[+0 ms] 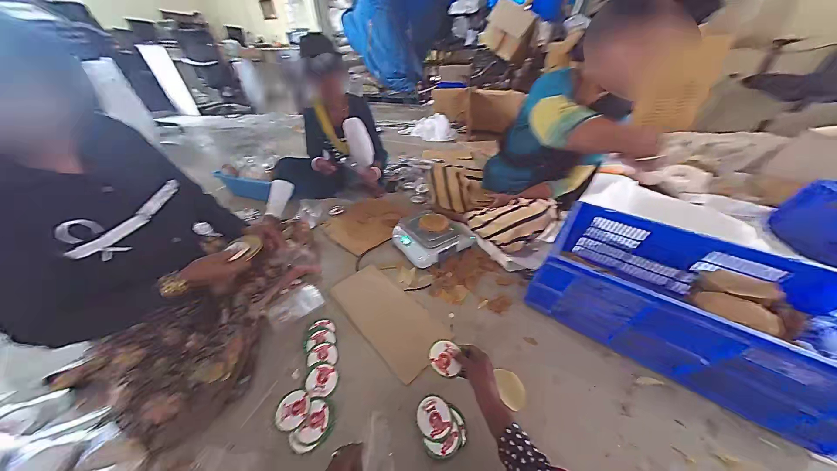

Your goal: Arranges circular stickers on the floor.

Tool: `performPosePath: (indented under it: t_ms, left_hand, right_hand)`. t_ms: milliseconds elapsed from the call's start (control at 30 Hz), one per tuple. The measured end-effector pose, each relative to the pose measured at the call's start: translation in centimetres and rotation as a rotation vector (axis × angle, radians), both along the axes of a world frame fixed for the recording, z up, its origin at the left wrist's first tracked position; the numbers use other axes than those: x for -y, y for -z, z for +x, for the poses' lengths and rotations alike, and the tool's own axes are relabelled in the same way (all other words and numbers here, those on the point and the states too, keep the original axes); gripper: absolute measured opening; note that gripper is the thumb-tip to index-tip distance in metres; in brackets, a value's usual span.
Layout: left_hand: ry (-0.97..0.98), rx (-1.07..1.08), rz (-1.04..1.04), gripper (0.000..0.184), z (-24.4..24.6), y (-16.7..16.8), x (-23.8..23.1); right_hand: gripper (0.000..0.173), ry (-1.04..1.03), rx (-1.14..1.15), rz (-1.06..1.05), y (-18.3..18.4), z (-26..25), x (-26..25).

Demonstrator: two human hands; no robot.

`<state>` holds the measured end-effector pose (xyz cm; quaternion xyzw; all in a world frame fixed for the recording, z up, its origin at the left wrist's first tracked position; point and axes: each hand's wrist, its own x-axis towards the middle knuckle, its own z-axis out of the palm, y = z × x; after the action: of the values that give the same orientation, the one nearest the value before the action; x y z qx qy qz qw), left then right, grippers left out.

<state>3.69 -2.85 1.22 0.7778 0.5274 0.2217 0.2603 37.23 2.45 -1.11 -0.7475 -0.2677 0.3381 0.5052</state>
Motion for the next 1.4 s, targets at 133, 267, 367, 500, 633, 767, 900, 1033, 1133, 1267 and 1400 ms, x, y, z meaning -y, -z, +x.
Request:
performPosePath:
  t_ms: [133, 267, 367, 500, 633, 767, 900, 1033, 1133, 1267, 1400]
  left_hand:
    - [-0.036, 0.031, 0.062, 0.022, 0.3, 0.7, 0.1]
    - [-0.055, 0.045, 0.080, 0.022, 0.2, 0.9, 0.2]
    - [-0.050, 0.075, 0.101, 0.021, 0.3, 1.2, 0.0]
    - [-0.041, 0.061, 0.058, 0.022, 0.1, 0.9, 0.1]
    - [-0.022, 0.066, 0.126, 0.021, 0.2, 1.4, 0.1]
    - [-0.030, 0.062, 0.143, 0.020, 0.3, 1.3, 0.1]
    - [-0.020, 0.052, 0.167, 0.020, 0.3, 1.6, 0.0]
    - [-0.007, 0.052, 0.155, 0.020, 0.2, 1.7, 0.1]
    - [0.001, 0.044, 0.143, 0.020, 0.2, 1.7, 0.1]
    - [0.013, 0.044, 0.149, 0.019, 0.2, 2.0, 0.1]
    - [0.026, 0.035, 0.144, 0.019, 0.2, 2.0, 0.1]
  right_hand:
    - [0.025, 0.025, -0.042, 0.008, 0.4, 0.3, 0.1]
    - [0.024, 0.020, -0.044, 0.028, 0.6, 0.0, 0.1]
    - [0.022, 0.029, -0.025, 0.025, 0.9, 0.1, 0.1]
    - [0.022, 0.028, -0.025, 0.025, 0.6, -0.2, 0.1]
    - [0.025, 0.040, -0.046, 0.022, 0.4, 0.1, 0.0]
    - [0.024, 0.043, -0.044, 0.036, 0.2, 0.0, 0.0]
    - [0.022, 0.032, -0.035, 0.040, 0.1, 0.0, -0.1]
    - [0.024, 0.036, -0.048, 0.037, 0.1, 0.0, 0.0]
    - [0.024, 0.041, -0.059, 0.038, -0.1, 0.0, -0.1]
    - [0.023, 0.041, -0.072, 0.041, 0.0, 0.1, -0.1]
    - [0.023, 0.038, -0.086, 0.045, -0.1, 0.0, -0.2]
